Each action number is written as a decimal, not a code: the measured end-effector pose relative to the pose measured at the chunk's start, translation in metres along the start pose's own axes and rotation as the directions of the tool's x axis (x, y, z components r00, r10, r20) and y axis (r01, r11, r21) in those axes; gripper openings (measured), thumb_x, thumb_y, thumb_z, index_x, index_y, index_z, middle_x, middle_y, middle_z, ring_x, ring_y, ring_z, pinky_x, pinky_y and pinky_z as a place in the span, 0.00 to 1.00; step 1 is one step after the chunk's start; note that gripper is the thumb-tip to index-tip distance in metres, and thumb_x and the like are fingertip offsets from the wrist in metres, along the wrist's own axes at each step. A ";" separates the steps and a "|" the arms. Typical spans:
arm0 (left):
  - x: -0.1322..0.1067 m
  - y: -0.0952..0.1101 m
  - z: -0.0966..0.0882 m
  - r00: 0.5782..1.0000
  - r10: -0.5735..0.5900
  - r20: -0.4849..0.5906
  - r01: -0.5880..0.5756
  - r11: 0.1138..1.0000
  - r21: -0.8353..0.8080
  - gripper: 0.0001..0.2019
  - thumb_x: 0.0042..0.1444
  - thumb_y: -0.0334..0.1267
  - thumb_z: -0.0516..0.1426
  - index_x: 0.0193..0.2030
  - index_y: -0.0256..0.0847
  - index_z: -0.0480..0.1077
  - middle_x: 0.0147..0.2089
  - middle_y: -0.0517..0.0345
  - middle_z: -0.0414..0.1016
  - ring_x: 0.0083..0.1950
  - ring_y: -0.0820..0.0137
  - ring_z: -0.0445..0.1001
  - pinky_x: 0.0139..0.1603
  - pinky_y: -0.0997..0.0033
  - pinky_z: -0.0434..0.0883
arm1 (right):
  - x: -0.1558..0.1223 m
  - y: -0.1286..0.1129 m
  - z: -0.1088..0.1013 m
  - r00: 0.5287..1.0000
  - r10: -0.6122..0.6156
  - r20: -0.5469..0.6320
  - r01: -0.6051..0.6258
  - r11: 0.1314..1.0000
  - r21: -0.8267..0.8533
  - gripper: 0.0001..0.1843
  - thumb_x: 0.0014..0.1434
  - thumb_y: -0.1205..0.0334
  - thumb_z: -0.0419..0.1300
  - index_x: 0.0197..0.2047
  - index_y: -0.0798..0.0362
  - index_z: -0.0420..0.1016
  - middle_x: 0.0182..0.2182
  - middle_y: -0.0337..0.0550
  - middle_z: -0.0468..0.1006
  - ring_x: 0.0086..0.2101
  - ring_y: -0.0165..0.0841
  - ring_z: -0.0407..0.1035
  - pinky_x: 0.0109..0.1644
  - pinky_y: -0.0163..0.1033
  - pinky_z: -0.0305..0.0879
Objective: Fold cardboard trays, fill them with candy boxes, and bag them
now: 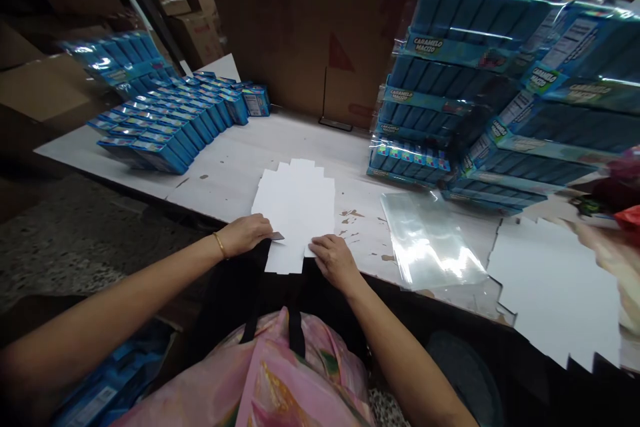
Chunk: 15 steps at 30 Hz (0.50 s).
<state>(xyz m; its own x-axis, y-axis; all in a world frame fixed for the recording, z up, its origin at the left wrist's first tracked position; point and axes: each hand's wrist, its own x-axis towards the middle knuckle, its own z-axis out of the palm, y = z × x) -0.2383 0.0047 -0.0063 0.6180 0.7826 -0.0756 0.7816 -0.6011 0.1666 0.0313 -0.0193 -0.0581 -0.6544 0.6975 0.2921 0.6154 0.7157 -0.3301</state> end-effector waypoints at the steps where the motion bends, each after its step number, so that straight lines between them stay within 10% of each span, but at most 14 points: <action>1: -0.003 0.000 0.000 1.000 0.010 -0.003 -0.010 1.000 -0.008 0.14 0.59 0.36 0.46 0.29 0.38 0.70 0.30 0.54 0.69 0.36 0.71 0.65 0.37 0.73 0.62 | 0.002 0.000 0.001 1.000 -0.002 -0.022 0.002 1.000 0.026 0.15 0.56 0.69 0.52 0.46 0.52 0.68 0.44 0.43 0.71 0.44 0.34 0.62 0.48 0.41 0.58; 6: -0.002 0.016 0.003 0.999 -0.046 -0.014 0.047 0.992 0.120 0.13 0.58 0.33 0.47 0.26 0.37 0.69 0.29 0.52 0.69 0.36 0.68 0.64 0.35 0.70 0.61 | 0.033 -0.009 -0.003 0.996 0.029 -0.086 -0.037 0.995 -0.087 0.09 0.58 0.68 0.51 0.35 0.53 0.72 0.30 0.43 0.74 0.35 0.33 0.63 0.39 0.39 0.58; 15: 0.012 0.042 0.011 0.982 -0.185 -0.037 0.188 0.977 0.101 0.12 0.56 0.31 0.47 0.29 0.35 0.71 0.29 0.50 0.70 0.34 0.66 0.67 0.34 0.67 0.63 | 0.082 -0.031 -0.003 0.960 -0.198 0.199 0.256 0.907 -0.333 0.08 0.57 0.72 0.50 0.30 0.56 0.69 0.23 0.42 0.72 0.30 0.33 0.63 0.36 0.39 0.56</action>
<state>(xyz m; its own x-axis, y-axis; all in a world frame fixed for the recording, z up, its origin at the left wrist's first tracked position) -0.1969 -0.0128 -0.0111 0.4587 0.8860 -0.0684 0.8885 -0.4562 0.0493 -0.0404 0.0161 -0.0212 -0.8371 0.5209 0.1672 0.5376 0.8399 0.0743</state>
